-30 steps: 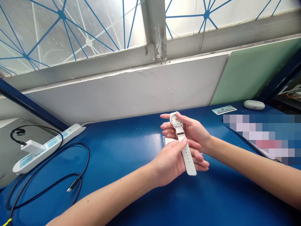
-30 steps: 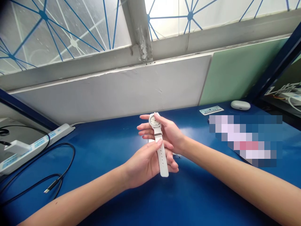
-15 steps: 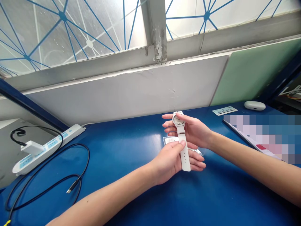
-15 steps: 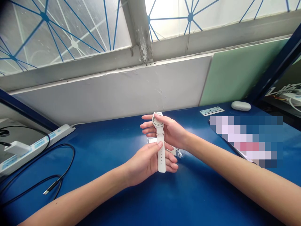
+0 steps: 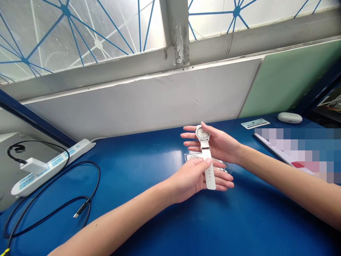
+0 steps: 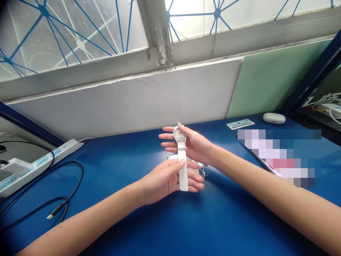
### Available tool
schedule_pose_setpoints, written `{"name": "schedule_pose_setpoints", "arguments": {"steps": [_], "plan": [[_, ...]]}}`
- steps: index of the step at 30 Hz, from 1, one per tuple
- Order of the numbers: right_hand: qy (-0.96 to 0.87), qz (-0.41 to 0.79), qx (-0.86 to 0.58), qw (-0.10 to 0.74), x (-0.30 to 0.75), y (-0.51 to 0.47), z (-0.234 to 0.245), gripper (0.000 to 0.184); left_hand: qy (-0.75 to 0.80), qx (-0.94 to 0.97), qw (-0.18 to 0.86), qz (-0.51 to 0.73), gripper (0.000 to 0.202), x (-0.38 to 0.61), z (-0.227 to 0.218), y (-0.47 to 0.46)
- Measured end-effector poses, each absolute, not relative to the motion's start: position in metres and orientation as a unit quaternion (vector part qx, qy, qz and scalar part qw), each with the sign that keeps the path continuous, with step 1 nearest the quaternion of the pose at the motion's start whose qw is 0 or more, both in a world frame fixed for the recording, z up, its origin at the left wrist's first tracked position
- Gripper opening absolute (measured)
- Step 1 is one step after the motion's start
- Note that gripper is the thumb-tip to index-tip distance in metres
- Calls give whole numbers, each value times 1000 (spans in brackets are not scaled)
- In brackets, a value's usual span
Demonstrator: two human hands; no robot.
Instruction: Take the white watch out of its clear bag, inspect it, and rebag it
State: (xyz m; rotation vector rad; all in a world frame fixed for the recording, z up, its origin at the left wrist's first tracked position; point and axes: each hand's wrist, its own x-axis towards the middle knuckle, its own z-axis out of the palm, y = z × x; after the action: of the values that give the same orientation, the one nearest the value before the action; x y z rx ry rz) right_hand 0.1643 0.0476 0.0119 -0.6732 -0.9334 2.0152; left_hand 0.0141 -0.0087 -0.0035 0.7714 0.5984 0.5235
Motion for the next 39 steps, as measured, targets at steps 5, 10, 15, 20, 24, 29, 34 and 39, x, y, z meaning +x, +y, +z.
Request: {"name": "schedule_pose_setpoints", "arguments": {"steps": [5, 10, 15, 20, 24, 29, 34, 39], "plan": [[-364, 809, -263, 379, 167, 47, 17, 44, 287, 372, 843, 262, 32, 13, -3, -7], [-363, 817, -261, 364, 169, 47, 17, 41, 275, 371, 844, 273, 32, 13, -3, -7], [-361, 828, -249, 351, 168, 47, 16, 46, 279, 357, 854, 256, 32, 13, -1, -10], [-361, 836, -234, 341, 170, 47, 19, 48, 262, 347, 868, 238, 34, 10, -1, -9], [-355, 841, -240, 330, 171, 46, 24, 50, 262, 347, 869, 237, 37, 10, -2, -8], [-332, 849, -230, 340, 173, 46, 26, 53, 271, 350, 859, 257, 33, 11, 0, -9], [-311, 833, -249, 384, 174, 50, 23, 35, 296, 352, 842, 283, 29, 12, 4, -8], [-369, 754, -315, 443, 170, 52, 19, 18, 321, 347, 829, 299, 28, 13, 2, -9]]}}
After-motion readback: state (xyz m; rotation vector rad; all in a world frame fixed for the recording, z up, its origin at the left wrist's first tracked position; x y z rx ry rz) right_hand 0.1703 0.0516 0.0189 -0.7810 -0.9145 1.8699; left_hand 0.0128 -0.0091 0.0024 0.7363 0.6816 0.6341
